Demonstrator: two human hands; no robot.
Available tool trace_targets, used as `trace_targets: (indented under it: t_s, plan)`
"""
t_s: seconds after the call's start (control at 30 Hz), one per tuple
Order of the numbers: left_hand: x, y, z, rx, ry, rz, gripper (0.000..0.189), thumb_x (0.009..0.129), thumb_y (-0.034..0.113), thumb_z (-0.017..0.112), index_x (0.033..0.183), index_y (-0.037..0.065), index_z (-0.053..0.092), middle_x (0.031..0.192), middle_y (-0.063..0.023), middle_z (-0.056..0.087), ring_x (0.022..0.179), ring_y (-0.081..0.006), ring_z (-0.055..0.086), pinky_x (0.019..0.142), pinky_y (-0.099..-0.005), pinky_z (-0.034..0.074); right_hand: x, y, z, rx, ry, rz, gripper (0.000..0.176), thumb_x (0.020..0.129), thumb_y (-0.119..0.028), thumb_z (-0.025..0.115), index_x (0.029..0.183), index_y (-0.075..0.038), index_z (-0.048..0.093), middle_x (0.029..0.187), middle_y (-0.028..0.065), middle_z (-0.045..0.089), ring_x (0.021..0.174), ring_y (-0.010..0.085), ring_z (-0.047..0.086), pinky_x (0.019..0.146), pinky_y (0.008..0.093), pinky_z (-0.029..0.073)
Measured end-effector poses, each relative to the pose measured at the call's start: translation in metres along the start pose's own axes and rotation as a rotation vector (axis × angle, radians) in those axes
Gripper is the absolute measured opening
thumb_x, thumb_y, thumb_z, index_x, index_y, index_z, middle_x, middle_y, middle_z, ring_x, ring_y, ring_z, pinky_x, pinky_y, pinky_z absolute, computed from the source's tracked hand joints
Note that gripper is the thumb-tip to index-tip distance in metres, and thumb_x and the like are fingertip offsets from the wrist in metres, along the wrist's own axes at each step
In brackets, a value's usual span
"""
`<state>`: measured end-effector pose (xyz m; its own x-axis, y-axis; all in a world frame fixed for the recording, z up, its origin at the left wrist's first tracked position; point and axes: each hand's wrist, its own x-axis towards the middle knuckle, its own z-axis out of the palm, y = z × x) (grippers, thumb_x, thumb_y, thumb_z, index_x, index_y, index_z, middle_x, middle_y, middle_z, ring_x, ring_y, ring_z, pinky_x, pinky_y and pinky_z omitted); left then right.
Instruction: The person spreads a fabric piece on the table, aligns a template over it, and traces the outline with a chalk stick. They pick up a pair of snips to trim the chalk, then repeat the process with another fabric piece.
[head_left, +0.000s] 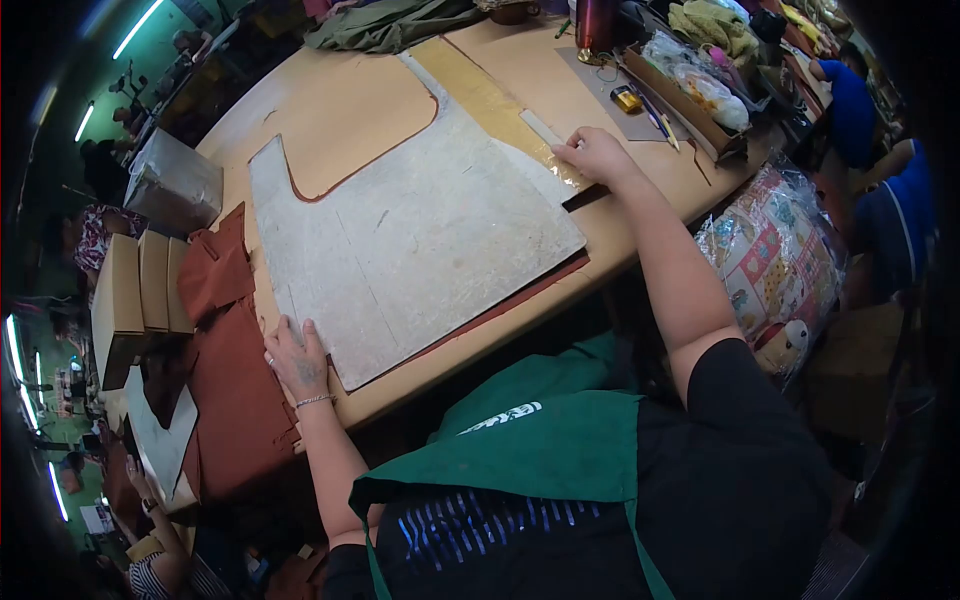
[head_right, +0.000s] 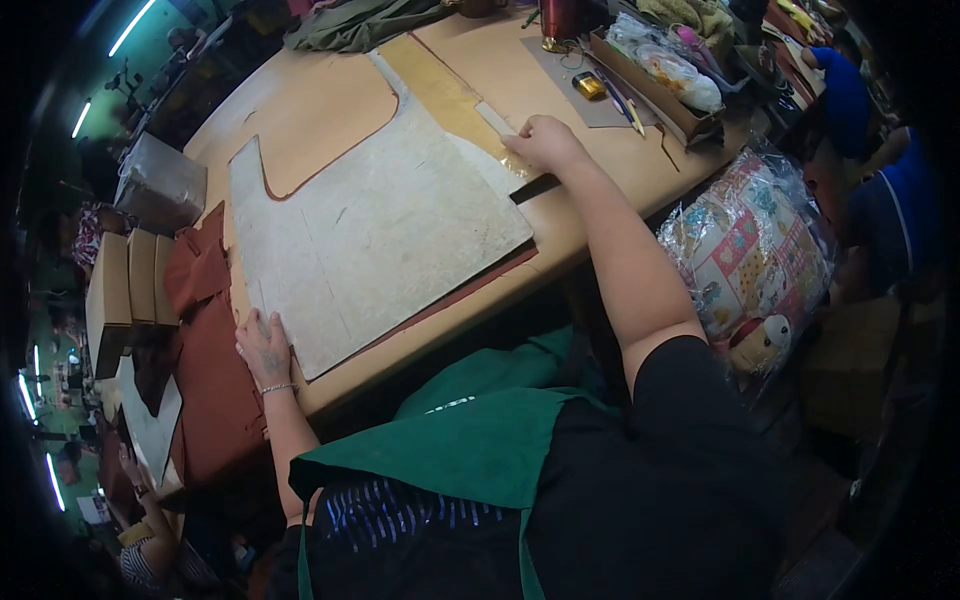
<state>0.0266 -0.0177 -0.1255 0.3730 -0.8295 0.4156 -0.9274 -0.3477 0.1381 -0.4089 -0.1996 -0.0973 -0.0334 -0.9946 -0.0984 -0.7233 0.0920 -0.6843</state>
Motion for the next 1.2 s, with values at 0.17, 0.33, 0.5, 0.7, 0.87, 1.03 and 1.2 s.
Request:
trace_targets:
  t_s: [0.17, 0.33, 0.5, 0.7, 0.87, 1.03, 1.2]
  plan:
    - [0.002, 0.002, -0.001, -0.106, 0.024, -0.036, 0.042, 0.082, 0.034, 0.051, 0.107, 0.0, 0.053, 0.1, -0.0207, 0.051, 0.093, -0.0349, 0.05, 0.082, -0.0412, 0.038, 0.011, 0.004, -0.007, 0.387, -0.135, -0.004, 0.021, 0.076, -0.024, 0.064, 0.078, -0.004, 0.056, 0.068, 0.0031, 0.057, 0.058, 0.009, 0.053, 0.052, 0.023, 0.043]
    - [0.005, -0.013, 0.008, -0.225, 0.015, -0.102, 0.043, 0.089, 0.034, 0.038, 0.11, -0.001, 0.051, 0.101, -0.0221, 0.053, 0.096, -0.0355, 0.049, 0.083, -0.0405, 0.037, -0.008, -0.056, -0.054, 0.766, -0.162, -0.095, 0.017, 0.078, -0.02, 0.061, 0.083, -0.004, 0.057, 0.064, -0.0017, 0.055, 0.051, 0.0033, 0.05, 0.044, 0.0151, 0.038]
    - [0.009, -0.028, 0.017, -0.568, 0.0, -0.218, 0.049, 0.09, 0.034, 0.032, 0.106, -0.008, 0.051, 0.099, -0.0208, 0.055, 0.091, -0.0294, 0.053, 0.081, -0.0351, 0.04, -0.01, -0.07, -0.075, 0.798, -0.248, -0.138, 0.019, 0.079, -0.019, 0.06, 0.089, -0.003, 0.058, 0.067, -0.0019, 0.057, 0.05, 0.0011, 0.051, 0.04, 0.0097, 0.036]
    - [0.007, -0.037, 0.026, -0.495, 0.064, -0.144, 0.038, 0.085, 0.03, 0.045, 0.105, -0.002, 0.054, 0.096, -0.0219, 0.055, 0.088, -0.0326, 0.054, 0.079, -0.0376, 0.042, -0.001, -0.044, -0.066, 1.073, -0.234, -0.144, 0.017, 0.079, -0.014, 0.058, 0.087, 0.0, 0.058, 0.077, 0.0026, 0.06, 0.056, 0.0075, 0.056, 0.044, 0.0159, 0.043]
    - [0.02, 0.0, 0.0, 0.156, -0.098, -0.114, 0.045, 0.07, 0.041, 0.063, 0.091, 0.001, 0.058, 0.087, -0.0221, 0.054, 0.081, -0.0362, 0.054, 0.073, -0.0439, 0.043, 0.014, 0.023, -0.075, 0.042, 0.056, -0.135, 0.014, 0.071, -0.015, 0.054, 0.074, -0.003, 0.06, 0.07, 0.0074, 0.06, 0.057, 0.0152, 0.055, 0.053, 0.0303, 0.044]
    - [0.041, 0.017, 0.001, 0.034, -0.228, -0.235, 0.049, 0.066, 0.04, 0.067, 0.085, -0.003, 0.055, 0.088, -0.0218, 0.058, 0.084, -0.035, 0.056, 0.073, -0.0403, 0.046, -0.005, 0.042, -0.02, -0.383, 0.344, -0.102, 0.04, 0.074, -0.034, 0.056, 0.098, -0.002, 0.057, 0.098, 0.0211, 0.057, 0.09, 0.035, 0.054, 0.081, 0.0402, 0.041]
    - [0.046, 0.02, 0.016, -0.143, -0.302, -0.357, 0.031, 0.072, 0.031, 0.063, 0.084, 0.002, 0.061, 0.085, -0.0162, 0.061, 0.085, -0.0305, 0.058, 0.074, -0.0359, 0.046, -0.012, 0.034, -0.005, -0.438, 0.503, -0.217, 0.043, 0.078, -0.036, 0.053, 0.098, 0.002, 0.056, 0.094, 0.024, 0.057, 0.087, 0.0379, 0.054, 0.077, 0.0412, 0.042]
